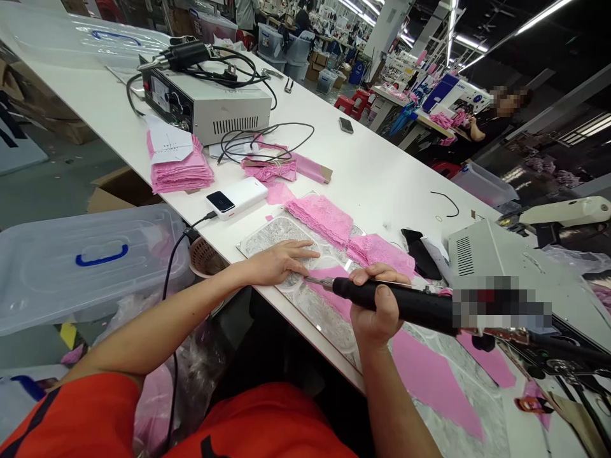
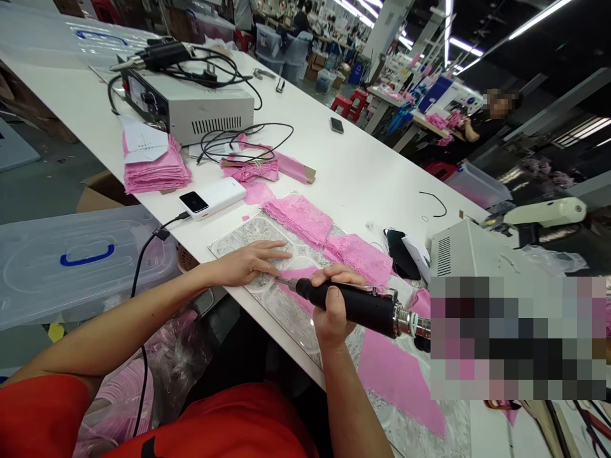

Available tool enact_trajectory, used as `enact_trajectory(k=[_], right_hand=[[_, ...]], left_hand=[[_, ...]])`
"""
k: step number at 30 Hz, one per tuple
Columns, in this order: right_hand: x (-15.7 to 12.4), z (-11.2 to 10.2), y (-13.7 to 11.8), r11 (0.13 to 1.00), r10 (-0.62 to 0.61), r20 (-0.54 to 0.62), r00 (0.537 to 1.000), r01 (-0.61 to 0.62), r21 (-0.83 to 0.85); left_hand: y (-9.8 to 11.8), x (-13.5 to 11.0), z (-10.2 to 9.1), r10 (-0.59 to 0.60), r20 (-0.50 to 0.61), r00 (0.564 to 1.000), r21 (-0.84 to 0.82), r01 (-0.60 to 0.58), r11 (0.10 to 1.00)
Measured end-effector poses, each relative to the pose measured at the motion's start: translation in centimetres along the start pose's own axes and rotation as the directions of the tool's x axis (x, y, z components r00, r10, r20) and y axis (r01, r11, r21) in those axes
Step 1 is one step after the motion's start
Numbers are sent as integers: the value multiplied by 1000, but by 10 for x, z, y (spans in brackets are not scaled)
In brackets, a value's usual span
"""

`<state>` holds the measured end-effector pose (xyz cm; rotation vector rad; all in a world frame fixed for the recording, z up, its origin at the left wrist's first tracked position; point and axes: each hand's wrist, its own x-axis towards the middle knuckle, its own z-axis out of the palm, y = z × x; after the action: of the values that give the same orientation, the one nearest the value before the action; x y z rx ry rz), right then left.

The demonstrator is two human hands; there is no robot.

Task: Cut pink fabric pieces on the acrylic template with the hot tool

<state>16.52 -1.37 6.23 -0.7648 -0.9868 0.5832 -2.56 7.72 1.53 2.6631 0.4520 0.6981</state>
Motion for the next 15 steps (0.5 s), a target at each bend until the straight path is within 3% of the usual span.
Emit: enact_trajectory(k=[10, 15], right_hand=[[11, -3, 3, 999, -51, -143, 988, 50, -11], [8, -3, 8, 1000, -28, -114, 993, 26, -16]], left_hand=[[-2, -4, 2, 23, -105, 994, 6, -23, 1000], [-2, -4, 2, 29, -106, 994, 31, -26, 999]])
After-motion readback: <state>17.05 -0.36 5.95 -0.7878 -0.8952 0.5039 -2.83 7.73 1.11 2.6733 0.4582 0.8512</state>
